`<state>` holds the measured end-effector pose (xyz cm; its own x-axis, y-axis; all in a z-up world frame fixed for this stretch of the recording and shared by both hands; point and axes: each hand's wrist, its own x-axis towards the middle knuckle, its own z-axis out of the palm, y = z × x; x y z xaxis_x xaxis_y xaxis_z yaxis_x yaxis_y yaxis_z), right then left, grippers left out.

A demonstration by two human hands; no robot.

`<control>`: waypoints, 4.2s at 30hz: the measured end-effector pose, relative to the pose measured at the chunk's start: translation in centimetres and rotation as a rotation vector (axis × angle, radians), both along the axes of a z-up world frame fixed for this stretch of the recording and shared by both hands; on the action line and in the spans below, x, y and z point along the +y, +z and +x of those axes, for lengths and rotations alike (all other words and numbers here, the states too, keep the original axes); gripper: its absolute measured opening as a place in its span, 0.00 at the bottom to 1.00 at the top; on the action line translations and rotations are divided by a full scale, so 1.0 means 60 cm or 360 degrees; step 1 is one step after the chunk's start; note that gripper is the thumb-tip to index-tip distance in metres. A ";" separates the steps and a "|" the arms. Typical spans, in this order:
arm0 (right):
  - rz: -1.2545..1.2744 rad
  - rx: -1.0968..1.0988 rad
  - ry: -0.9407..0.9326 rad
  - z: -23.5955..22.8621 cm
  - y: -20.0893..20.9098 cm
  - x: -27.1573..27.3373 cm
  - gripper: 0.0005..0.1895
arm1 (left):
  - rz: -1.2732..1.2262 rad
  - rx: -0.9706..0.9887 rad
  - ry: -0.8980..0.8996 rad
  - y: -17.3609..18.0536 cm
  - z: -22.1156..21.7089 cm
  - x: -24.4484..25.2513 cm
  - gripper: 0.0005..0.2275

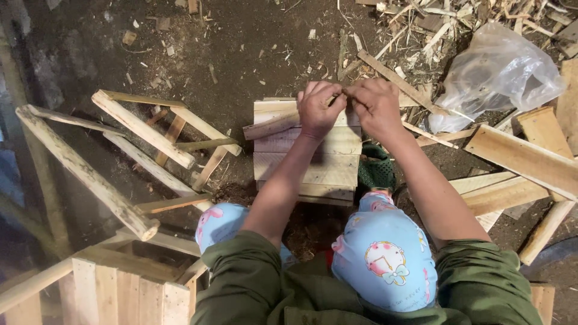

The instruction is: The person sits on the ground assembling small wooden stool frames. They pick up wooden sticks and slats, position them on a stool seat, hammer nails to attach the parts, and fit crossbars between the legs, handling scrap pieces aside as they work.

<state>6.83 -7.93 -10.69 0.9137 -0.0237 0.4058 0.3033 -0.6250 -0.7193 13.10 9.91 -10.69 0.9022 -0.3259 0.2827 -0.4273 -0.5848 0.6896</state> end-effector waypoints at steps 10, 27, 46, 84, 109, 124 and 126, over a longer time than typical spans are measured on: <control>-0.0101 0.0046 0.0026 -0.003 -0.004 0.001 0.11 | 0.0024 0.0015 0.0018 -0.016 0.001 0.002 0.04; 0.0172 0.0944 -0.0538 -0.436 -0.038 -0.044 0.18 | 0.0099 -0.0009 -0.0003 -0.027 0.000 0.005 0.04; -0.0322 0.1742 -0.0625 -0.654 -0.303 -0.092 0.24 | 0.0024 -0.0010 -0.0030 -0.028 0.000 0.004 0.03; 0.1034 0.0776 -0.0309 -0.152 0.170 -0.038 0.18 | 0.0132 0.0049 0.0086 -0.016 -0.016 -0.003 0.06; -0.0005 0.0340 -0.0249 -0.113 0.188 -0.031 0.18 | 0.0241 0.0348 0.0258 0.051 -0.020 -0.020 0.12; 0.0392 0.0273 -0.0211 -0.126 0.177 -0.009 0.19 | 0.0244 0.0262 0.0172 -0.021 -0.011 -0.010 0.06; 0.0387 0.0304 -0.0219 -0.120 0.170 -0.016 0.18 | 0.0264 0.0220 0.0190 -0.014 -0.003 -0.013 0.06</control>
